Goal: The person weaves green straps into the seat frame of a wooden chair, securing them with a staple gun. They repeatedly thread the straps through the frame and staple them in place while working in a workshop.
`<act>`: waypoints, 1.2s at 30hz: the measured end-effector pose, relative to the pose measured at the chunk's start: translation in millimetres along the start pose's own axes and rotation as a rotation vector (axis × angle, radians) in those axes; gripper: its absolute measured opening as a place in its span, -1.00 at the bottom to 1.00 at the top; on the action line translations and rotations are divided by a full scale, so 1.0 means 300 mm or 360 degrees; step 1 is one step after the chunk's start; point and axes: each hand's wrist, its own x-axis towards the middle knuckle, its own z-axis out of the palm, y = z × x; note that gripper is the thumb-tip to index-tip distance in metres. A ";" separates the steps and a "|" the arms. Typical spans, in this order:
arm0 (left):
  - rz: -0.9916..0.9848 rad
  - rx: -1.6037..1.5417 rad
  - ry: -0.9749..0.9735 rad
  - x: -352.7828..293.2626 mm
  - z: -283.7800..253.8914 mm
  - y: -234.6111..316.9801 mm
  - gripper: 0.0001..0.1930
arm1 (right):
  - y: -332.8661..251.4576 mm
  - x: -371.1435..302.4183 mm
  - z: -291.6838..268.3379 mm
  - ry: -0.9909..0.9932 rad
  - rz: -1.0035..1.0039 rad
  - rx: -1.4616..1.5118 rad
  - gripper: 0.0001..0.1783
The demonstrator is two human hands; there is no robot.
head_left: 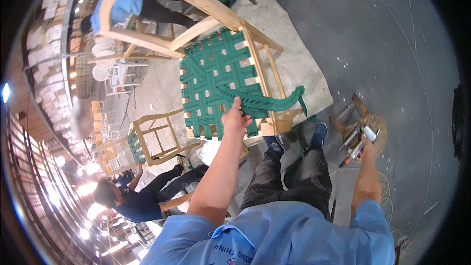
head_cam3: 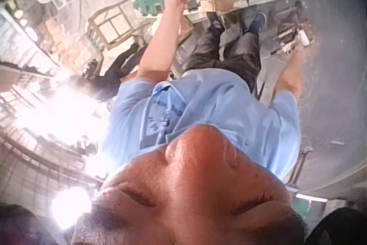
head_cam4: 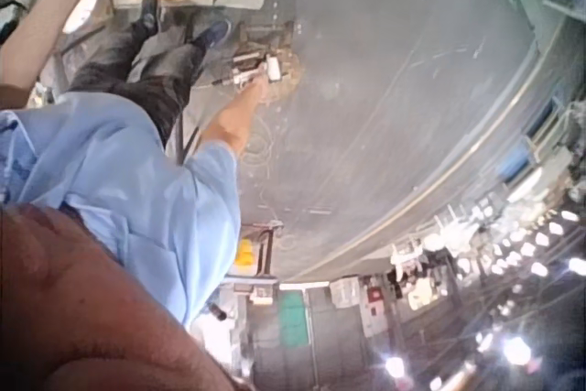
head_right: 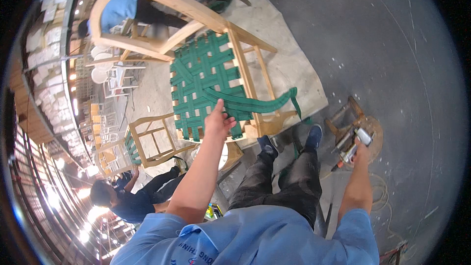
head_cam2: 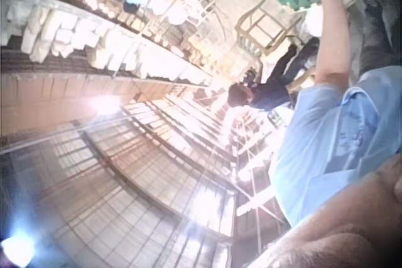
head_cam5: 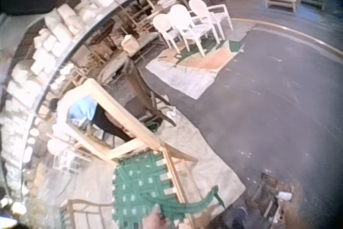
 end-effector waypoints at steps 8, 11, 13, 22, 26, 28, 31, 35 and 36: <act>-0.0091 -0.0287 0.0414 0.064 0.102 0.032 -0.76 | -0.044 -0.134 -0.044 0.0284 -0.0314 -0.0652 -0.69; 0.0086 -0.0774 0.0241 0.107 0.061 0.053 -0.76 | -0.106 -0.203 0.010 0.0227 -0.0923 -0.0828 -0.73; 0.0127 -0.1008 -0.0058 0.136 -0.037 0.063 -0.69 | -0.142 -0.294 0.121 0.0014 -0.1188 -0.1020 -0.75; 0.0106 -0.1131 -0.1512 -0.130 -0.103 -0.193 -0.82 | -0.201 -1.017 0.933 -0.1676 -0.1257 -0.1080 -0.75; -0.0021 -0.0799 -0.2258 -0.309 -0.105 -0.362 -0.66 | -0.180 -1.164 1.178 -0.1971 -0.0269 -0.1858 -0.55; 0.0362 -0.0420 -0.2249 -0.340 -0.127 -0.438 -0.67 | -0.075 -1.207 1.212 -0.2071 0.0056 -0.2095 -0.48; 0.0815 0.0065 -0.2046 -0.348 -0.149 -0.428 -0.60 | 0.023 -1.210 1.248 -0.2061 0.0336 -0.1830 -0.52; 0.0821 0.0594 -0.1624 -0.332 -0.179 -0.422 -0.55 | 0.052 -1.231 1.342 -0.1967 0.0230 -0.1628 -0.56; 0.0798 0.0653 -0.1523 -0.351 -0.192 -0.423 -0.54 | 0.053 -1.238 1.376 -0.1890 0.0216 -0.1605 -0.58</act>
